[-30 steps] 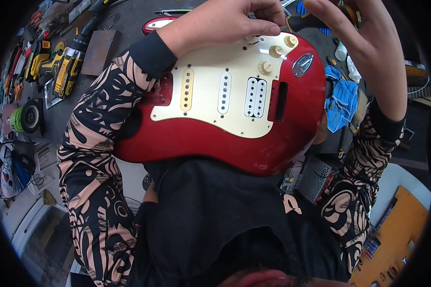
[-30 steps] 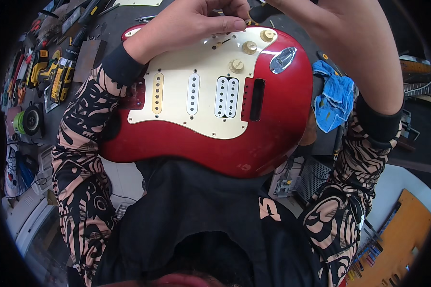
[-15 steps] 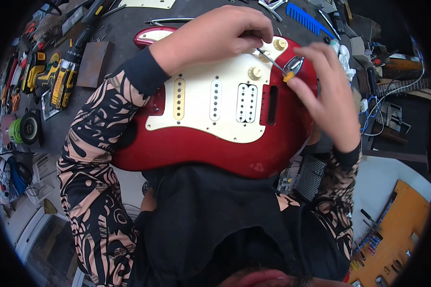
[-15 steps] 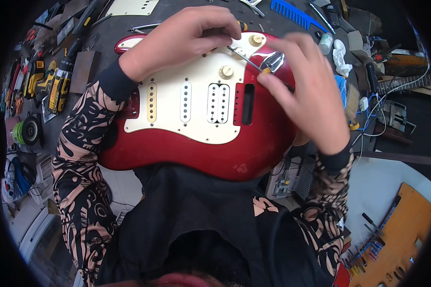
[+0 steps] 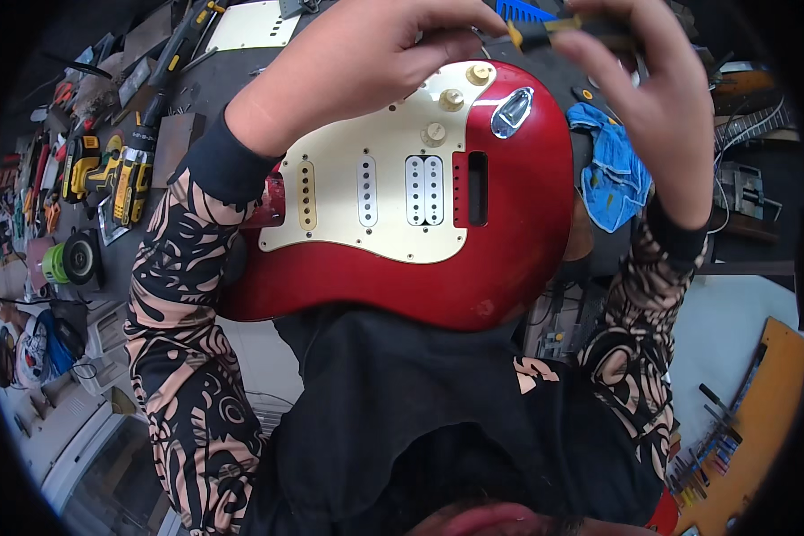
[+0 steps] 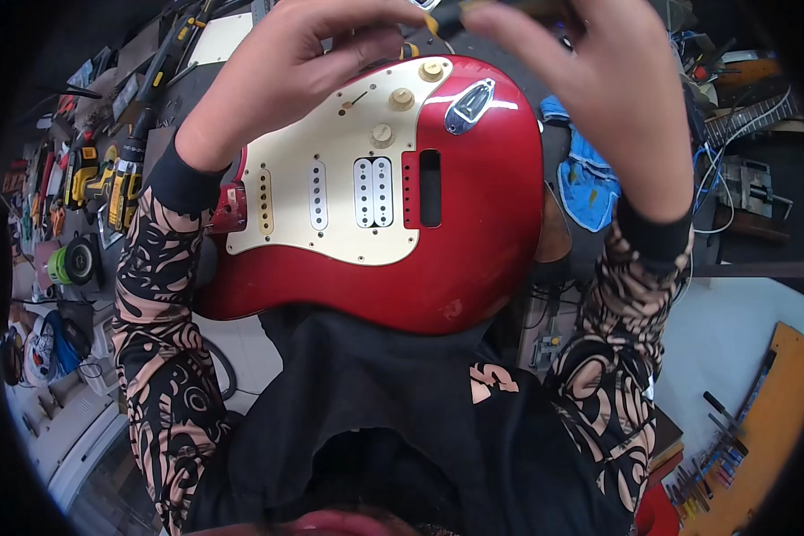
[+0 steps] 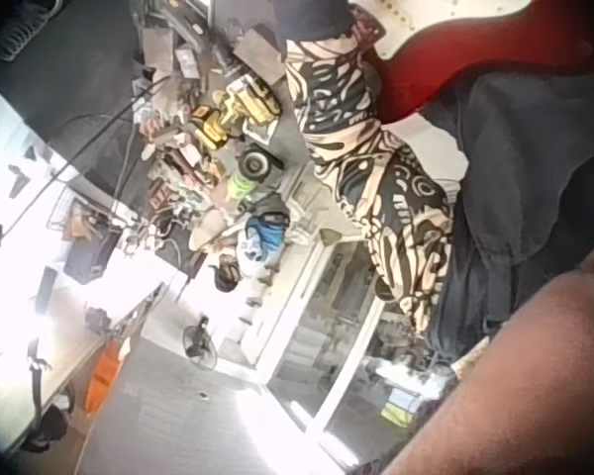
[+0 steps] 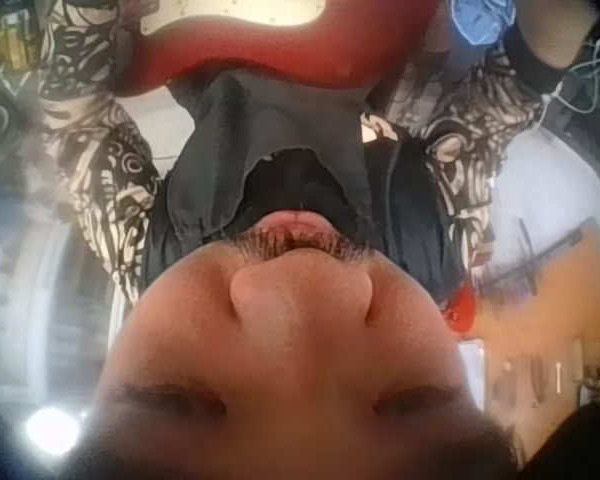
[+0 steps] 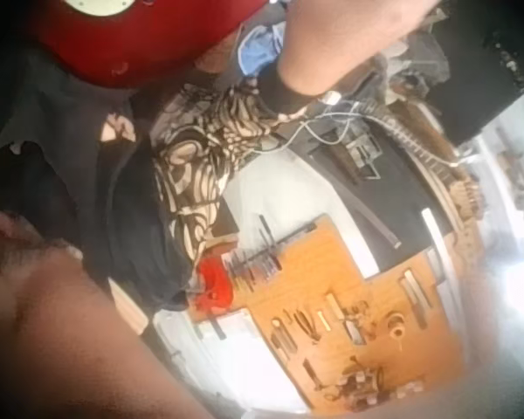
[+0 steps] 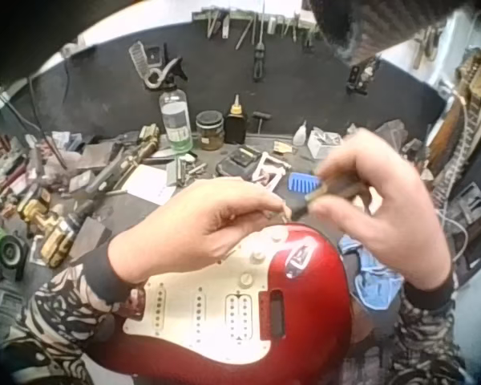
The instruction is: The person repairs a red electric guitar by using a screwdriver and a rotary tool to adjust the control knobs and pickguard. They also wipe the guitar's surface with a cloth and inspect the components throughout the process.
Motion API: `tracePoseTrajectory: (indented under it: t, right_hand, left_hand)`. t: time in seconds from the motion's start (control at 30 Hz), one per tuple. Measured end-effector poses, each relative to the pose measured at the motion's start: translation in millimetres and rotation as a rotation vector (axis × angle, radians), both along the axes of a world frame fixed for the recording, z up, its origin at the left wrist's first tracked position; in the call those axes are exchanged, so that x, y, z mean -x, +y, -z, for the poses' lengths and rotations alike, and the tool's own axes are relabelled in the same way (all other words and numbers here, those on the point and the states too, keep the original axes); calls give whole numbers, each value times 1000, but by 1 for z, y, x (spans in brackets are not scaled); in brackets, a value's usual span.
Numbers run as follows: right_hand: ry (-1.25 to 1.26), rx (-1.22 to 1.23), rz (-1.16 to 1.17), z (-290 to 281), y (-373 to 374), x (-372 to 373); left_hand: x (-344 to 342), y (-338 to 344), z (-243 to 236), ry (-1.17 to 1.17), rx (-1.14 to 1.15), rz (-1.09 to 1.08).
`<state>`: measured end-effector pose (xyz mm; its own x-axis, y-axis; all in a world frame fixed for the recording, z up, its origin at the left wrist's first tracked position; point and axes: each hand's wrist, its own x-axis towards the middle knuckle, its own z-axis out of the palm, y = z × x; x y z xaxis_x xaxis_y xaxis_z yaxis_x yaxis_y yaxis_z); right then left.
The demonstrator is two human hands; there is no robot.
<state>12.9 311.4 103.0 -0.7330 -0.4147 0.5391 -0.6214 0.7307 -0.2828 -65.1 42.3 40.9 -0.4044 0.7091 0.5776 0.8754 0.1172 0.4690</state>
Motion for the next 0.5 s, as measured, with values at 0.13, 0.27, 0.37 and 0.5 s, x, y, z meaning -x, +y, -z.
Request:
tracePoseTrajectory:
  t: [0.13, 0.27, 0.37, 0.5]
  right_hand:
    - [-235, 478, -236, -9, -58, 34]
    - [-89, 376, -416, 0, -86, 54]
    - [-70, 403, -496, 24, -92, 66]
    - [-132, 395, -495, 21, -94, 58]
  left_hand:
    - [-10, -15, 15, -351, -72, -104]
    - [-19, -34, 45, -543, -176, -267]
    - [-25, -36, 64, -533, -244, -268]
    - [-30, -42, 69, -527, -221, -309]
